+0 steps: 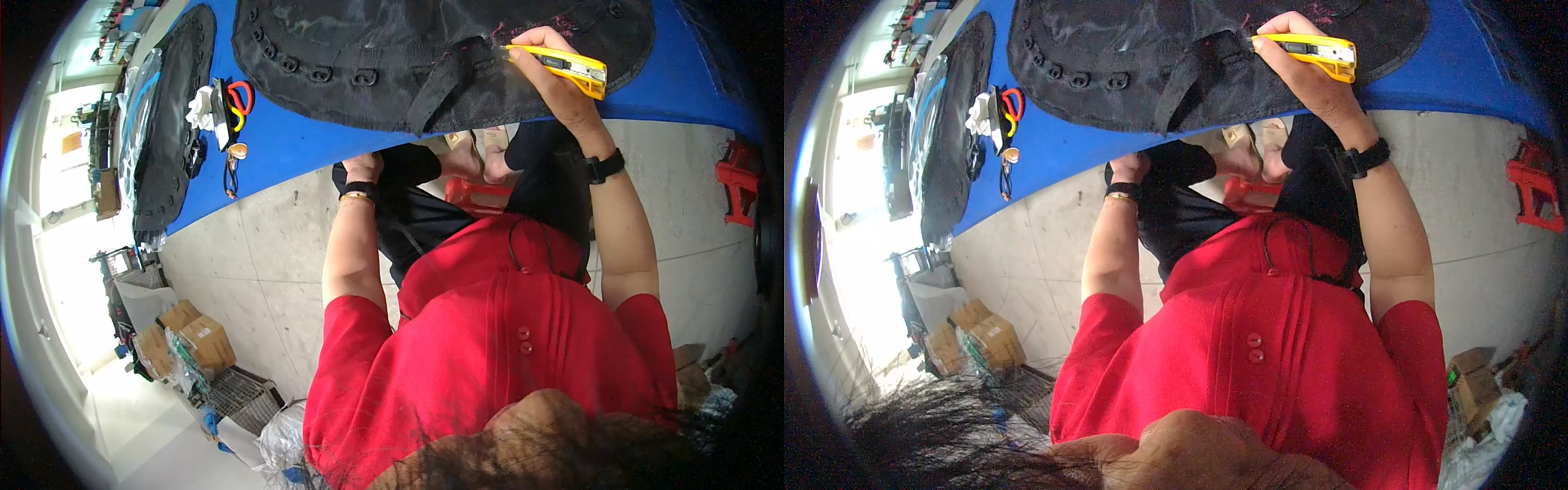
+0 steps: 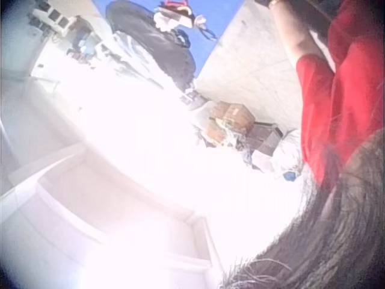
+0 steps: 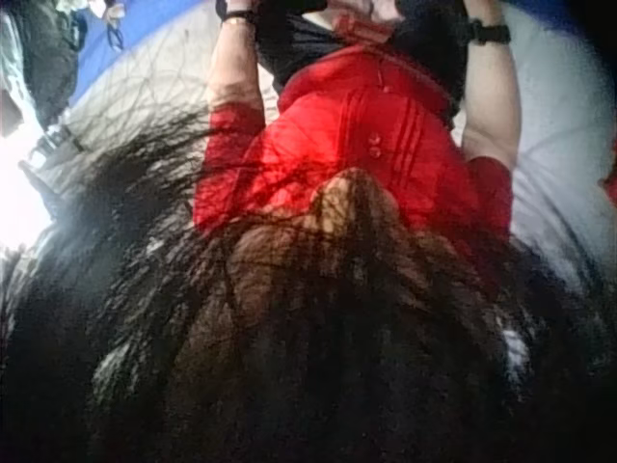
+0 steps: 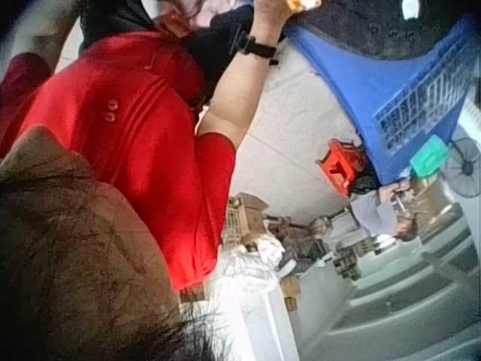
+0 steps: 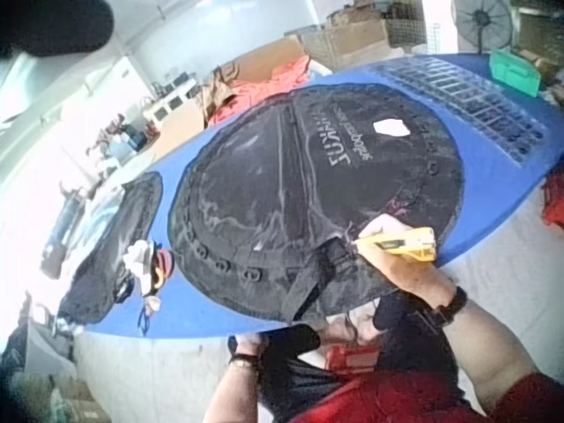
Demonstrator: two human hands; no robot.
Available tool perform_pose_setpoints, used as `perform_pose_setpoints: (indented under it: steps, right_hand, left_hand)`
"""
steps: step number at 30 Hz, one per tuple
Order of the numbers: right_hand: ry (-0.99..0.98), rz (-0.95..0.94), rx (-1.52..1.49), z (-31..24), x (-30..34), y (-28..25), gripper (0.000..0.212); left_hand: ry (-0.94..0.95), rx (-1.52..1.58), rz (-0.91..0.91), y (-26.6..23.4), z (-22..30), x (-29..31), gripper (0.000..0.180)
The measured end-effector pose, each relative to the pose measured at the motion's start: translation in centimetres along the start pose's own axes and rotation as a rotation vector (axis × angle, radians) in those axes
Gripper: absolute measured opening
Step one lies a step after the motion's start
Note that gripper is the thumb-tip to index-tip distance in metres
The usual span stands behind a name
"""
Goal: Assembling or repairing a black mesh product using a utility knife and a manual stapler.
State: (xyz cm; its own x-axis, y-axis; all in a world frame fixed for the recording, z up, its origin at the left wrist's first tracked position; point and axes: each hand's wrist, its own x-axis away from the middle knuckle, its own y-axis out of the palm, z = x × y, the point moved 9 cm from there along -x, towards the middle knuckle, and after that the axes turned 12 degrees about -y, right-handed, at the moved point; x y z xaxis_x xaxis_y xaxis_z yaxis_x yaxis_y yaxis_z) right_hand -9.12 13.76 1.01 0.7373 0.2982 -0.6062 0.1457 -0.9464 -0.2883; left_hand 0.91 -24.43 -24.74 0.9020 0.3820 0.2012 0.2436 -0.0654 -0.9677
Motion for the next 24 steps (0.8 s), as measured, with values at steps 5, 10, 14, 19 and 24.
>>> perform_pose_setpoints:
  steps: [5, 10, 14, 19, 24]
  right_hand:
    - [-0.011, 0.014, -0.009, 0.5, 0.4, -0.6, 0.013]
    - [0.001, 0.017, -0.005, 0.0, 0.0, 0.2, 0.012]
    - [-0.013, 0.021, -0.034, 0.2, 0.1, 0.0, 0.011]
    - [0.093, 0.022, -0.085, 0.8, 0.4, 0.2, 0.01]
    - [0.062, 0.038, -0.058, 0.9, 0.4, -0.3, 0.009]
  left_hand:
    - [-0.008, 0.009, -0.3, -1.6, 2.3, 3.0, 0.036]
    - [0.292, 0.2, -0.34, -3.2, 3.4, 7.7, 0.027]
    - [0.521, 0.393, -0.417, -10.3, 6.9, 13.3, 0.024]
    - [0.697, 0.776, -0.258, -28.1, 10.3, 19.1, 0.023]
    - [0.856, 1.026, -0.091, -38.3, 11.7, 21.6, 0.024]
